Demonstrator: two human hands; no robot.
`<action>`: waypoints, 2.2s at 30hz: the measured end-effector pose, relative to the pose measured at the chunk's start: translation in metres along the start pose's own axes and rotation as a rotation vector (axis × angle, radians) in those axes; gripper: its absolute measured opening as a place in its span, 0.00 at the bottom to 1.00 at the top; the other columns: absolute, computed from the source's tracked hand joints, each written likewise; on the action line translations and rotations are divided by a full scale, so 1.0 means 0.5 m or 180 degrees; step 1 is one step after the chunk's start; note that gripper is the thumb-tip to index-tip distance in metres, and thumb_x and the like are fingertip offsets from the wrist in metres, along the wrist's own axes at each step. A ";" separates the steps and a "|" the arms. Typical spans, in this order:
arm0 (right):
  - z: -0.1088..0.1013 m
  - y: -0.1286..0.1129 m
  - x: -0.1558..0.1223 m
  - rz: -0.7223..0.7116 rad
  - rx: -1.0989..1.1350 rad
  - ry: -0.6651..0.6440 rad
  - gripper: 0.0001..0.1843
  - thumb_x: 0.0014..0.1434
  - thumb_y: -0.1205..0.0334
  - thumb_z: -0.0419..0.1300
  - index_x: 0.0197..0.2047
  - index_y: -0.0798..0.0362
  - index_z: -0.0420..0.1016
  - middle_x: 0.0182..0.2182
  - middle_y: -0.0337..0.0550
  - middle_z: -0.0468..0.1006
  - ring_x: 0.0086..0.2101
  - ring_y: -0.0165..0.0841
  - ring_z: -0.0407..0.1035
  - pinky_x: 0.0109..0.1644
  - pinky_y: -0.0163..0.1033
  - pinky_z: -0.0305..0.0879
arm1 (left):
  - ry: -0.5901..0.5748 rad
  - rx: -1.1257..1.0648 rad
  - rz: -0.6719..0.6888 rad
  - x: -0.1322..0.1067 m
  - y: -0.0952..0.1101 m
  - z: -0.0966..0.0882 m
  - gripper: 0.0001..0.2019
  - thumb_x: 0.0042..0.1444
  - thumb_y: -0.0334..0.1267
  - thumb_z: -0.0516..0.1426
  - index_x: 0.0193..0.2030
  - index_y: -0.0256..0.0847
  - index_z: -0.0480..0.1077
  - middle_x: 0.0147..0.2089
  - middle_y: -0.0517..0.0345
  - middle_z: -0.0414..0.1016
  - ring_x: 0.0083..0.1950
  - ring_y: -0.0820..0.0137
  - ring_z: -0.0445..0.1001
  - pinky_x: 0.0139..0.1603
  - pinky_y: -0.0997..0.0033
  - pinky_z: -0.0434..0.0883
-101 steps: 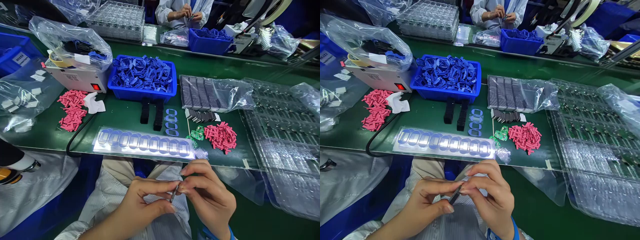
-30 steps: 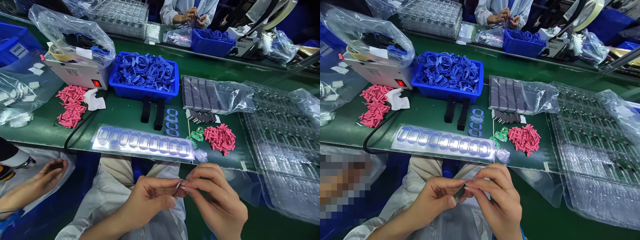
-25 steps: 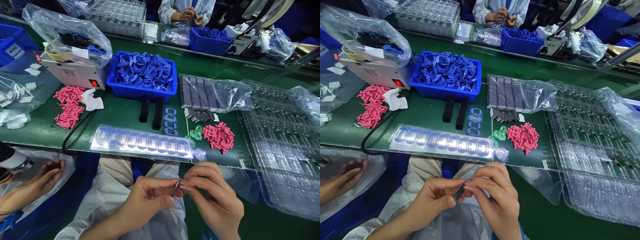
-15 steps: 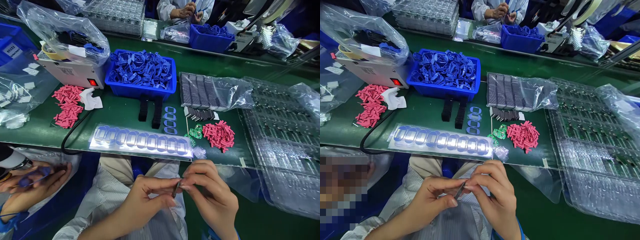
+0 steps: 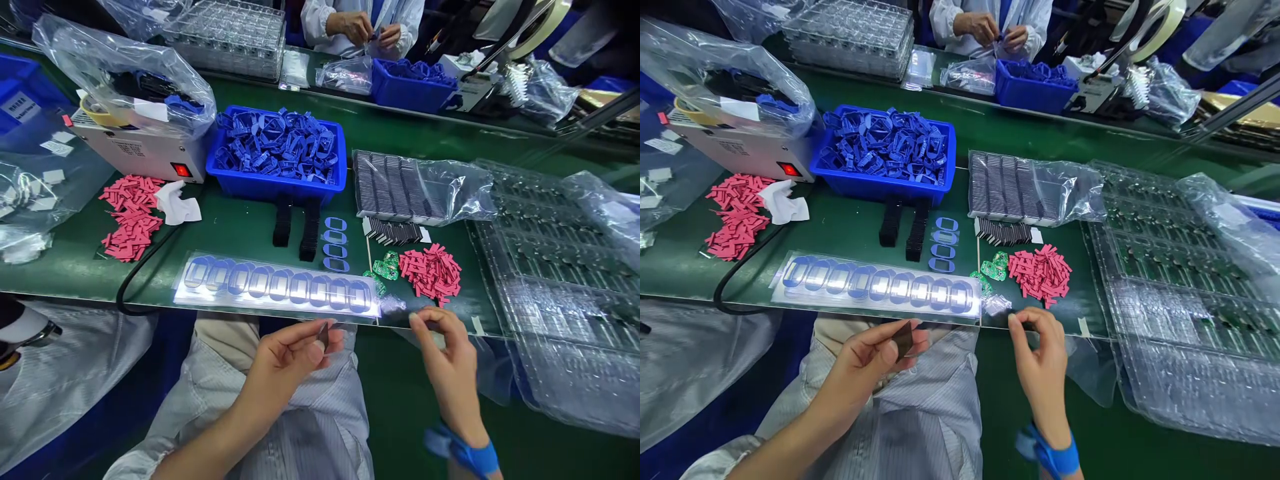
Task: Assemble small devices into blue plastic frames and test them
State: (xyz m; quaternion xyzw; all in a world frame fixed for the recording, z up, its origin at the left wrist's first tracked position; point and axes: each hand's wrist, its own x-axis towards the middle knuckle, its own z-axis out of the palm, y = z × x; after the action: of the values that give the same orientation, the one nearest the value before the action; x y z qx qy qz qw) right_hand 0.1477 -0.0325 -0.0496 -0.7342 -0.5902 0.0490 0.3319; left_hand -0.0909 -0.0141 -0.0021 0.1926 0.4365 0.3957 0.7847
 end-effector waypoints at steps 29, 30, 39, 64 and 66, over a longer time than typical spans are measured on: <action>-0.007 -0.134 0.049 -0.1816 0.1253 -0.0988 0.12 0.58 0.59 0.62 0.45 0.52 0.73 0.37 0.46 0.78 0.39 0.36 0.71 0.41 0.42 0.70 | -0.0942 0.4031 0.3795 0.045 0.048 -0.020 0.34 0.58 0.43 0.55 0.68 0.39 0.46 0.44 0.48 0.82 0.43 0.66 0.80 0.43 0.70 0.77; -0.001 -0.113 0.054 -0.1684 0.1328 -0.0920 0.12 0.57 0.57 0.62 0.44 0.51 0.74 0.36 0.45 0.78 0.38 0.37 0.71 0.41 0.42 0.70 | -0.0931 0.4117 0.3808 0.051 0.049 -0.020 0.35 0.58 0.46 0.54 0.68 0.37 0.46 0.45 0.46 0.81 0.44 0.66 0.80 0.44 0.70 0.78; 0.080 0.046 0.100 -0.0359 0.1609 0.0117 0.09 0.55 0.57 0.61 0.36 0.51 0.78 0.34 0.46 0.78 0.29 0.33 0.72 0.28 0.35 0.71 | 0.0200 0.5643 0.3657 0.175 0.217 -0.021 0.17 0.60 0.44 0.53 0.52 0.37 0.70 0.47 0.47 0.78 0.48 0.60 0.76 0.51 0.60 0.73; 0.082 0.047 0.099 0.0033 0.1954 0.0100 0.10 0.53 0.56 0.62 0.35 0.51 0.78 0.33 0.46 0.76 0.29 0.32 0.72 0.27 0.34 0.71 | -0.0261 0.2031 0.1526 0.263 0.354 0.061 0.21 0.57 0.55 0.51 0.27 0.39 0.70 0.42 0.52 0.78 0.35 0.73 0.76 0.33 0.77 0.72; 0.084 0.051 0.098 0.0045 0.1923 0.0095 0.10 0.53 0.55 0.62 0.36 0.51 0.78 0.34 0.47 0.76 0.29 0.32 0.72 0.27 0.34 0.71 | -0.0336 0.1759 0.1256 0.221 0.316 0.064 0.19 0.57 0.52 0.52 0.28 0.38 0.71 0.38 0.54 0.77 0.28 0.77 0.73 0.25 0.81 0.69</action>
State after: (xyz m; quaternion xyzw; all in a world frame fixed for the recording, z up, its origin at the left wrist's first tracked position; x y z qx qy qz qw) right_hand 0.1642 0.0275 -0.0803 -0.6070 -0.5389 0.2138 0.5435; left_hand -0.1018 0.1711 0.0588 0.4988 0.4404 0.3961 0.6327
